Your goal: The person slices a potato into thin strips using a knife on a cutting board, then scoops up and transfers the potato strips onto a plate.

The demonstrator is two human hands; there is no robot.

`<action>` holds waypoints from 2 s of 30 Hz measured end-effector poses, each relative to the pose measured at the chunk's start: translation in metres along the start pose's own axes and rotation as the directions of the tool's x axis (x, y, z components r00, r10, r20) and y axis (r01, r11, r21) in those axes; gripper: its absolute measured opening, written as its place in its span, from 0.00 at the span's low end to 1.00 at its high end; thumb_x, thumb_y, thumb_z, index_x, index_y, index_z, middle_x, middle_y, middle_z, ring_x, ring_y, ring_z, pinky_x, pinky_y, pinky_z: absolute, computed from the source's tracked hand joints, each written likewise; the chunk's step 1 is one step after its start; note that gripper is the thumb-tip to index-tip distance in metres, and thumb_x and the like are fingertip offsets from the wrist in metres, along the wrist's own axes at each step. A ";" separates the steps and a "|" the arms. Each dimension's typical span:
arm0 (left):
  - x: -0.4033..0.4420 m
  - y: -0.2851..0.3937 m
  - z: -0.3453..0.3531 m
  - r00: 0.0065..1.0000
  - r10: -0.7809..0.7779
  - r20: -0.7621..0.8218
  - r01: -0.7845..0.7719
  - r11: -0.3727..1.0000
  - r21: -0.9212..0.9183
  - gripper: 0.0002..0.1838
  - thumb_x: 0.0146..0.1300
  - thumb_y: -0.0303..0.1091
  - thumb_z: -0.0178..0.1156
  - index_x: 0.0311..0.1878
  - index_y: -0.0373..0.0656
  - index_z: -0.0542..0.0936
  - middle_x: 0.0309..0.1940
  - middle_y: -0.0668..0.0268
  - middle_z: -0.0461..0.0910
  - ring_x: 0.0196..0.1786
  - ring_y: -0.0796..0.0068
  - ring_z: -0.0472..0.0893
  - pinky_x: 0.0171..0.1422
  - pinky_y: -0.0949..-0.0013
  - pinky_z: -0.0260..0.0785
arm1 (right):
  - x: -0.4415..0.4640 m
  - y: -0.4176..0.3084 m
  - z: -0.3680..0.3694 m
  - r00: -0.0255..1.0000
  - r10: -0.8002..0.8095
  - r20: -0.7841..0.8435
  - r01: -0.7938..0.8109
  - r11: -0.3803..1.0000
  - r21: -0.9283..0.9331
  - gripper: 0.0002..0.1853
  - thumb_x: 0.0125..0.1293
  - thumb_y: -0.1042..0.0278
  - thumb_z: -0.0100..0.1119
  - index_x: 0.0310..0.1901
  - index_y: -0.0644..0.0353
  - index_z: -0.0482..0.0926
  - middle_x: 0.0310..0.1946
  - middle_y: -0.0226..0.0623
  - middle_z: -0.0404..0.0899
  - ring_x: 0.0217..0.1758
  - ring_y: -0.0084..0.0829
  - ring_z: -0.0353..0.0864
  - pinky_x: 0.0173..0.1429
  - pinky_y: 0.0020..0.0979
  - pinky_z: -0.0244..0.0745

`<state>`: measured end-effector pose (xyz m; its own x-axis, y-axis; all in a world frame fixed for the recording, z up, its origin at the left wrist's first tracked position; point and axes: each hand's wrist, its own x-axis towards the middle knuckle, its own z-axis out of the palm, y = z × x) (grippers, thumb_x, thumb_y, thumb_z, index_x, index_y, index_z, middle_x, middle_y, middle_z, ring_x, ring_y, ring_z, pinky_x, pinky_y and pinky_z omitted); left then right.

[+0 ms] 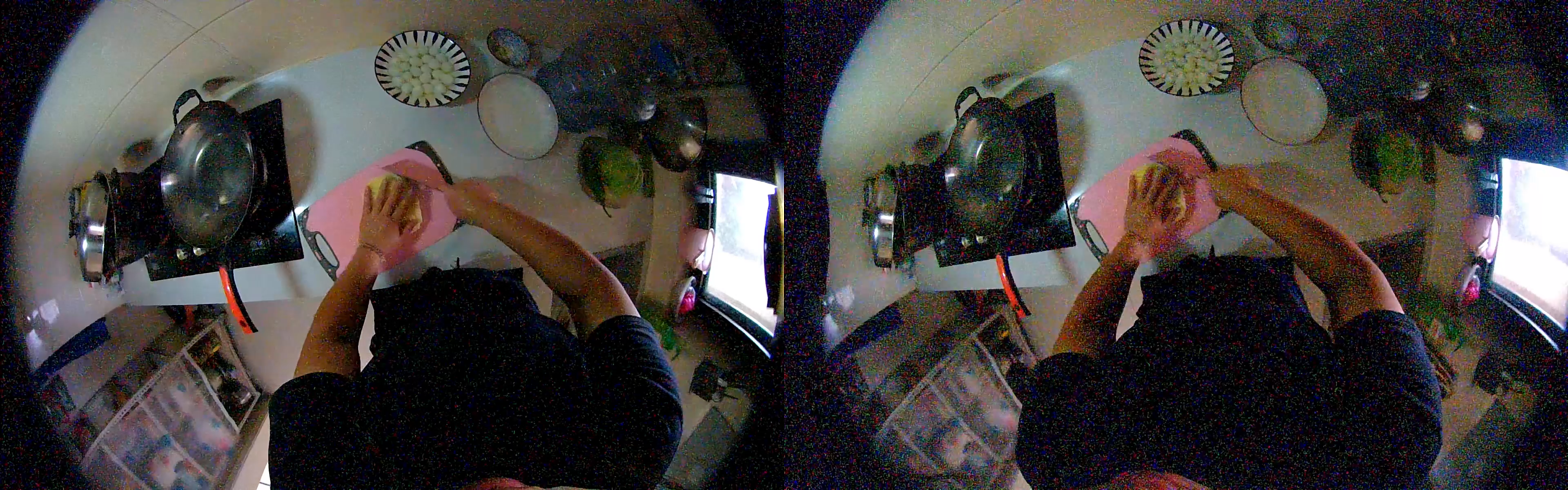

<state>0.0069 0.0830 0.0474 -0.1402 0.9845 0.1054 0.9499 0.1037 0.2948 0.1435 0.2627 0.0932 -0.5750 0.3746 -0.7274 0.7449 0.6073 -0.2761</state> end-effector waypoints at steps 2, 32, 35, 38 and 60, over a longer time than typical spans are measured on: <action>0.000 0.005 -0.001 0.997 -0.066 -0.029 0.067 0.998 0.018 0.37 0.58 0.54 0.57 0.69 0.49 0.65 0.69 0.56 0.61 0.73 0.48 0.54 0.75 0.39 0.36 | 0.009 0.005 0.010 0.998 -0.064 -0.004 0.063 0.991 -0.121 0.23 0.67 0.57 0.42 0.60 0.57 0.67 0.45 0.55 0.79 0.48 0.54 0.79 0.53 0.51 0.73; 0.048 -0.004 -0.012 0.940 -0.197 0.278 0.202 0.979 0.009 0.30 0.59 0.56 0.54 0.56 0.43 0.75 0.57 0.59 0.72 0.67 0.54 0.64 0.74 0.47 0.45 | 0.003 0.051 0.054 0.945 -0.138 -0.296 0.161 0.985 0.055 0.21 0.67 0.57 0.44 0.60 0.52 0.68 0.46 0.53 0.78 0.49 0.55 0.78 0.51 0.52 0.73; 0.049 -0.002 -0.016 0.914 -0.236 0.330 0.261 0.965 -0.034 0.30 0.59 0.58 0.54 0.55 0.42 0.75 0.56 0.58 0.73 0.65 0.55 0.65 0.73 0.49 0.47 | -0.003 0.035 0.031 0.939 -0.223 -0.262 0.265 0.954 0.139 0.22 0.68 0.58 0.43 0.62 0.50 0.66 0.47 0.52 0.79 0.49 0.56 0.78 0.50 0.51 0.73; 0.027 -0.010 0.011 0.995 -0.023 -0.095 0.032 0.995 0.094 0.26 0.57 0.50 0.59 0.53 0.41 0.76 0.56 0.58 0.73 0.63 0.52 0.67 0.71 0.47 0.52 | -0.009 0.020 0.020 0.961 -0.174 -0.215 0.199 0.975 0.103 0.20 0.67 0.60 0.44 0.61 0.49 0.68 0.46 0.52 0.79 0.49 0.57 0.78 0.50 0.51 0.74; -0.001 -0.026 0.032 0.963 0.055 -0.263 -0.077 0.994 -0.074 0.23 0.52 0.42 0.62 0.51 0.44 0.75 0.51 0.53 0.75 0.52 0.43 0.73 0.55 0.44 0.66 | -0.054 -0.033 0.001 0.970 -0.236 -0.057 0.208 0.930 -0.304 0.16 0.67 0.70 0.42 0.56 0.57 0.65 0.38 0.52 0.81 0.42 0.51 0.83 0.40 0.52 0.78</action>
<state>-0.0087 0.0837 0.0091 -0.1564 0.9168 0.3674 0.9347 0.0172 0.3550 0.1508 0.2217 0.1407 -0.7528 0.2600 -0.6047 0.4698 0.8557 -0.2170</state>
